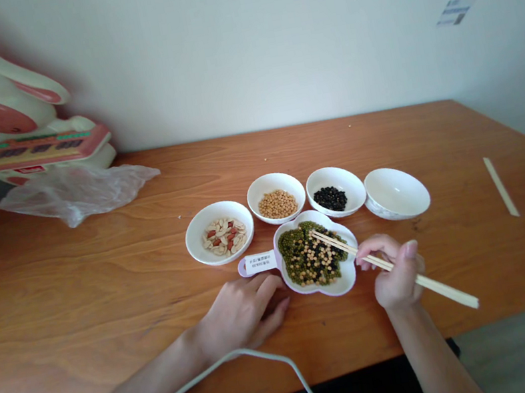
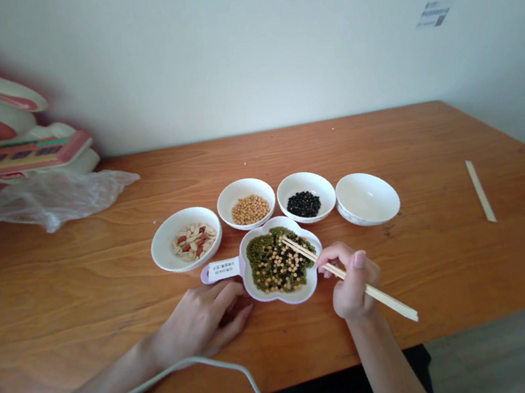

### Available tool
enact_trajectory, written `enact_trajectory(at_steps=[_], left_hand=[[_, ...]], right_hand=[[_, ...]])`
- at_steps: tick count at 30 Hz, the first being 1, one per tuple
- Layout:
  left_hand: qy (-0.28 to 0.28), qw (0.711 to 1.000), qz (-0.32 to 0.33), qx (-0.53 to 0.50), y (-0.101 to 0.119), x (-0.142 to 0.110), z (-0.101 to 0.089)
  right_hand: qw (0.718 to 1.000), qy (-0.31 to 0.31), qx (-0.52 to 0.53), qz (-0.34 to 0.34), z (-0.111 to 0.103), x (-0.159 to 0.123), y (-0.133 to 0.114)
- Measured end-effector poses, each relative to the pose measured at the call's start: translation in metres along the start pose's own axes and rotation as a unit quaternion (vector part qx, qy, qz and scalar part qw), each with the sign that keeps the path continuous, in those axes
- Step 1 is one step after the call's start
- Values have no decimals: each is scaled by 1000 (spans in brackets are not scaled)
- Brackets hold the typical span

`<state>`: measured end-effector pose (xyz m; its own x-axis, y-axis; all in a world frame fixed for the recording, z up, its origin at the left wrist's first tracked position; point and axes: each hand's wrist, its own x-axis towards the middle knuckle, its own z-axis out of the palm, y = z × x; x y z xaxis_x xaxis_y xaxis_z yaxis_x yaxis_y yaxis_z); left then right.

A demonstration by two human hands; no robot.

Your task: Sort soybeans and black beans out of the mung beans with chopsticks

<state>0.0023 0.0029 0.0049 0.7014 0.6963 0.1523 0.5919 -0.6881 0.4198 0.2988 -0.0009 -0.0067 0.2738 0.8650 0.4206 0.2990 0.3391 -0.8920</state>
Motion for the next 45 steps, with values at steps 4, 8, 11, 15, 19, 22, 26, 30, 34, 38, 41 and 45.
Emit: enact_trajectory(at_steps=[4, 8, 11, 15, 19, 22, 26, 30, 34, 38, 41, 45], left_hand=[[2, 1000, -1, 3, 0, 0, 0], [4, 1000, -1, 3, 0, 1, 0], [4, 1000, -1, 1, 0, 1, -1], [4, 1000, 0, -1, 0, 0, 0], [3, 1000, 0, -2, -1, 0, 1], [1, 1000, 2, -2, -1, 0, 1], [2, 1000, 3, 1, 0, 0, 0], [6, 1000, 3, 5, 0, 0, 0], [10, 1000, 6, 5, -1, 0, 0], [10, 1000, 8, 4, -1, 0, 1], [11, 1000, 7, 3, 0, 0, 0], [13, 1000, 7, -1, 0, 0, 0]], right_hand=[[1000, 0, 0, 3, 0, -1, 1], [1000, -12, 1, 3, 0, 0, 1], [1000, -18, 0, 2, 1, 1, 0], [1000, -19, -3, 4, 2, 1, 0], [1000, -17, -7, 11, 2, 1, 0], [1000, -15, -10, 18, 2, 1, 0], [1000, -18, -7, 20, 2, 1, 1], [999, -25, -4, 20, 3, 0, 3], [999, -24, -2, 26, 3, -1, 3], [999, -20, 1, 28, 4, -1, 2], [1000, -14, 1, 28, 4, 0, 1], [1000, -3, -1, 26, 4, 0, 0]])
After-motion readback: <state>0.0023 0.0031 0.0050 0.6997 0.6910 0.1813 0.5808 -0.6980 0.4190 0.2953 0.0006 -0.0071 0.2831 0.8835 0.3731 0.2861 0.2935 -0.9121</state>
